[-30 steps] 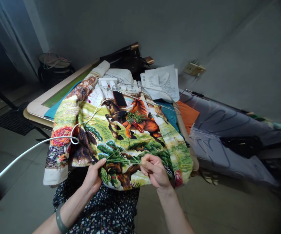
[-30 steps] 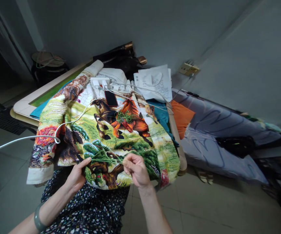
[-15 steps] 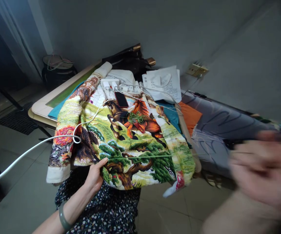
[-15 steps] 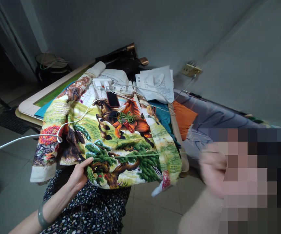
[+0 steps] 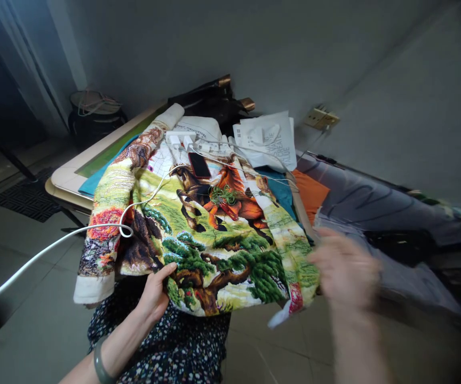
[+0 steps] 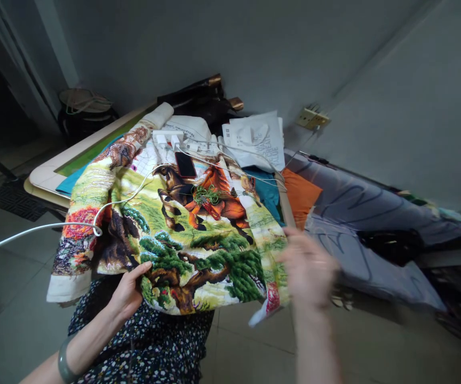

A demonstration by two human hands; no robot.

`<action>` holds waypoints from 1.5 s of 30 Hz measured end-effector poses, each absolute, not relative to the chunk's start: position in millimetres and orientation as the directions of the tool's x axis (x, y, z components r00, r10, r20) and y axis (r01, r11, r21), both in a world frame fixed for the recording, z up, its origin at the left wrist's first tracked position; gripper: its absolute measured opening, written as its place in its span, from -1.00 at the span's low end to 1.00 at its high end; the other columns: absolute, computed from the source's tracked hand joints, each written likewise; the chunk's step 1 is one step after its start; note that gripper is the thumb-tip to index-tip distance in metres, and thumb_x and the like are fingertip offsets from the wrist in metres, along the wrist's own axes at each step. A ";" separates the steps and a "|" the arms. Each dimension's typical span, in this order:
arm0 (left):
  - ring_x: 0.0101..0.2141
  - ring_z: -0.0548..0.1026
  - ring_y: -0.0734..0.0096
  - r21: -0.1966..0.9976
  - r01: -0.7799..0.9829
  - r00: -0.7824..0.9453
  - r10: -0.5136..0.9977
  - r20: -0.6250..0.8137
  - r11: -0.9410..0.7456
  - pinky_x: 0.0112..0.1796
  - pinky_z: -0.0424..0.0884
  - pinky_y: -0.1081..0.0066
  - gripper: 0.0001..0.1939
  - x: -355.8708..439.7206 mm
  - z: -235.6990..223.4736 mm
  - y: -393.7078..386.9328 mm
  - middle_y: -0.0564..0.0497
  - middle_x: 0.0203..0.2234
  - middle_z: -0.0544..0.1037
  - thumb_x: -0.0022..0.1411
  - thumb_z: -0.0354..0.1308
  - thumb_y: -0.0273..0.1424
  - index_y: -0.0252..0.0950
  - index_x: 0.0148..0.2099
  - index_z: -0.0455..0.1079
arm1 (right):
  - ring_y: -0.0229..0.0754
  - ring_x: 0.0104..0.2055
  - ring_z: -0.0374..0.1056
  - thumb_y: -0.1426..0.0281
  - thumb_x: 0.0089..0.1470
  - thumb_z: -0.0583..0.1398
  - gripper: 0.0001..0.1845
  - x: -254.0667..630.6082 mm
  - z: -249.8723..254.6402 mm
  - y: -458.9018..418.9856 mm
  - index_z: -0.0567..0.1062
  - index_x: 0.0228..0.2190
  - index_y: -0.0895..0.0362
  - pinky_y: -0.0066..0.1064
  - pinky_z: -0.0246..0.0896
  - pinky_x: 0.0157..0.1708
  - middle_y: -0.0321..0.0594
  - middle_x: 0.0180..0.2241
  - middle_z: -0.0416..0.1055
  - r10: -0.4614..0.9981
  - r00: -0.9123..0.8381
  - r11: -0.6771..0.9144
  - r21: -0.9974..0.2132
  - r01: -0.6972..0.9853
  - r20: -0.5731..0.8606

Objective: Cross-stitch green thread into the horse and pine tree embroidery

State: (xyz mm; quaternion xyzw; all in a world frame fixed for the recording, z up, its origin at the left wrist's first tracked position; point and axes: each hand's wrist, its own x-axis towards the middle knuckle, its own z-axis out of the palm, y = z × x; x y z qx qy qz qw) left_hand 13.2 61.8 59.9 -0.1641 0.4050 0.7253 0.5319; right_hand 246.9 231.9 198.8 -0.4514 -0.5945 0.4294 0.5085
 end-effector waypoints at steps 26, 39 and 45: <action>-0.54 0.49 0.45 0.343 -0.936 -0.317 0.630 -0.709 -0.085 -0.43 0.48 0.46 -0.88 7.7 60.1 62.3 0.05 -0.60 0.59 -0.14 0.44 -0.59 -0.39 -0.50 0.54 | -0.29 -0.66 0.28 0.42 0.18 0.13 -0.72 114.6 92.7 130.5 0.66 -0.37 0.16 -0.52 0.13 -0.60 -0.30 -0.67 0.42 0.770 -0.636 0.401 -0.811 0.426 0.047; -0.52 0.52 0.44 0.337 -0.936 -0.323 0.640 -0.697 -0.105 -0.42 0.49 0.46 -0.88 8.9 55.0 61.8 0.00 -0.58 0.62 -0.17 0.45 -0.58 -0.42 -0.49 0.57 | -0.30 -0.64 0.28 0.51 0.17 0.17 -0.75 109.5 93.4 131.1 0.63 -0.45 0.13 -0.48 0.03 -0.54 -0.31 -0.64 0.45 0.757 -0.643 0.525 -0.695 0.491 0.117; -0.50 0.53 0.42 0.380 -0.917 -0.365 0.637 -0.679 -0.121 -0.40 0.50 0.46 -0.81 9.3 58.7 62.7 -0.01 -0.54 0.65 -0.23 0.49 -0.54 -0.43 -0.45 0.60 | -0.25 -0.46 0.42 0.54 0.16 0.25 -0.82 111.3 93.7 138.5 0.64 -0.41 0.11 -0.49 0.16 -0.39 -0.27 -0.48 0.55 0.716 -0.687 0.578 -0.659 0.482 0.125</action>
